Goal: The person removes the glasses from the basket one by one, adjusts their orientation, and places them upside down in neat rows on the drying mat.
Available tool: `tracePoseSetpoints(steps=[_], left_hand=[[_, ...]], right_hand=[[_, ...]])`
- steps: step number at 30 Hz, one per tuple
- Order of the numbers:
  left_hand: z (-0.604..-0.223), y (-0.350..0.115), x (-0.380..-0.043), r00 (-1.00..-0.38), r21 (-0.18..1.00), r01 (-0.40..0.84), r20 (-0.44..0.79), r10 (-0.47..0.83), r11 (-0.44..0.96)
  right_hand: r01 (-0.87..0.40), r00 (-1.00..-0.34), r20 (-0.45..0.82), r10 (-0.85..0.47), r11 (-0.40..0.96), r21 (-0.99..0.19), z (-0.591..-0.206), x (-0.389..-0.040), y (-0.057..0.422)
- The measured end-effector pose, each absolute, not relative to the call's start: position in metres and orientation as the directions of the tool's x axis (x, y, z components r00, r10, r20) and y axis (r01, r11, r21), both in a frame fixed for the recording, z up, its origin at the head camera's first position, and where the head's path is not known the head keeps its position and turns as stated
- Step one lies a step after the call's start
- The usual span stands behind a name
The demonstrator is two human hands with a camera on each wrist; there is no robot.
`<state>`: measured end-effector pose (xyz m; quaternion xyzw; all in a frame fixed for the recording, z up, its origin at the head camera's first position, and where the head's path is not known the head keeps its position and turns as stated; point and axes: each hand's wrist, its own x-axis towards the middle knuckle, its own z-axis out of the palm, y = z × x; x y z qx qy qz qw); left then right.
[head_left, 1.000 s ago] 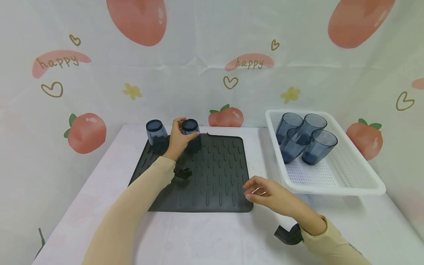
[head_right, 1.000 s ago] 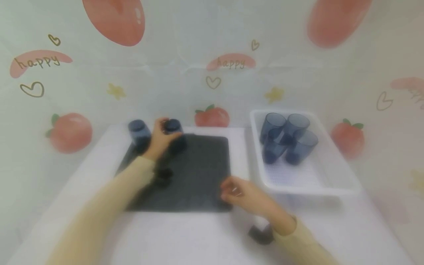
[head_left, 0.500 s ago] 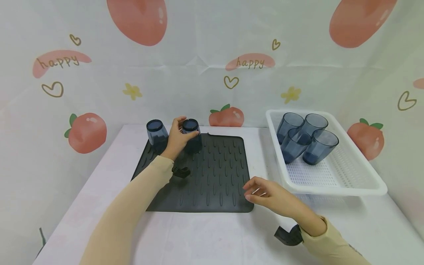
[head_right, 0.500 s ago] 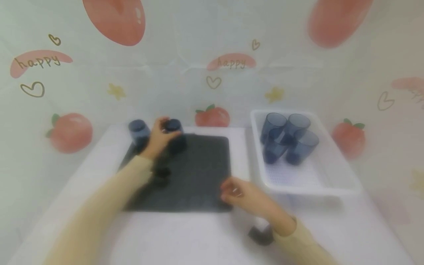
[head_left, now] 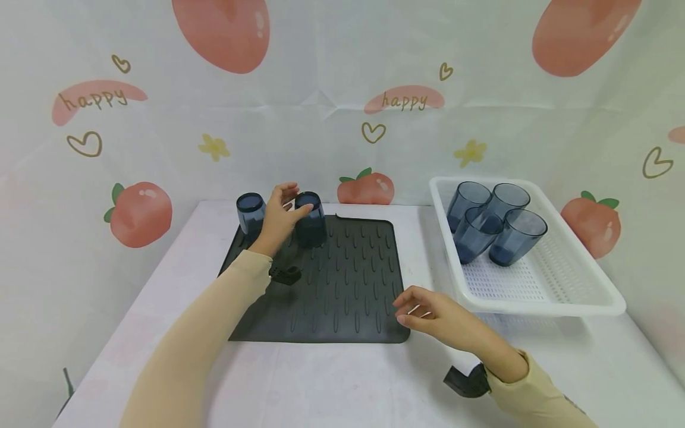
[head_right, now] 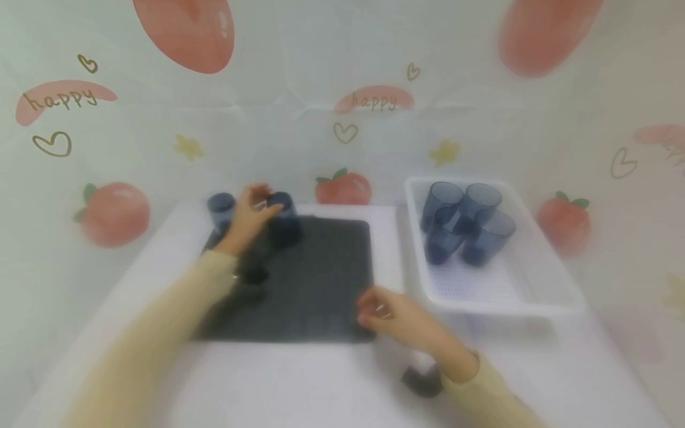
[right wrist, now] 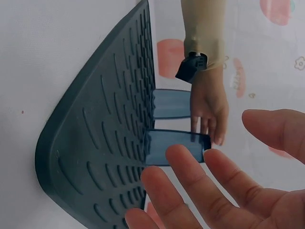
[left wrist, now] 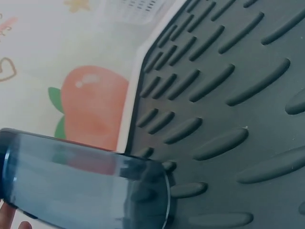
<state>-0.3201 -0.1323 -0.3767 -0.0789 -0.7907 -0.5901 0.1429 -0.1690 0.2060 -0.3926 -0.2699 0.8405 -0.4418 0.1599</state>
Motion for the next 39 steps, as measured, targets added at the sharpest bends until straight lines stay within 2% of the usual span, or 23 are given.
tracePoseSetpoints(steps=[7, 20, 31, 39], left_hand=[[-0.378, -0.142, -0.322, -0.922, 0.873, 0.357, 0.387, -0.026, 0.333], [-0.364, -0.143, -0.295, -0.904, 0.876, 0.418, 0.428, 0.013, 0.24], [-0.374, -0.127, -0.266, -0.895, 0.913, 0.4, 0.37, 0.249, 0.079], [-0.39, -0.111, -0.248, -0.832, 0.941, 0.337, 0.278, 0.479, 0.039]], right_hand=[[-0.351, -0.802, -0.008, -0.597, 0.482, -0.803, -0.394, -0.17, 0.205], [-0.35, -0.797, -0.002, -0.604, 0.466, -0.813, -0.39, -0.17, 0.205], [-0.319, -0.799, -0.028, -0.6, 0.464, -0.827, -0.394, -0.17, 0.204], [-0.326, -0.799, -0.021, -0.6, 0.463, -0.824, -0.395, -0.17, 0.204]])
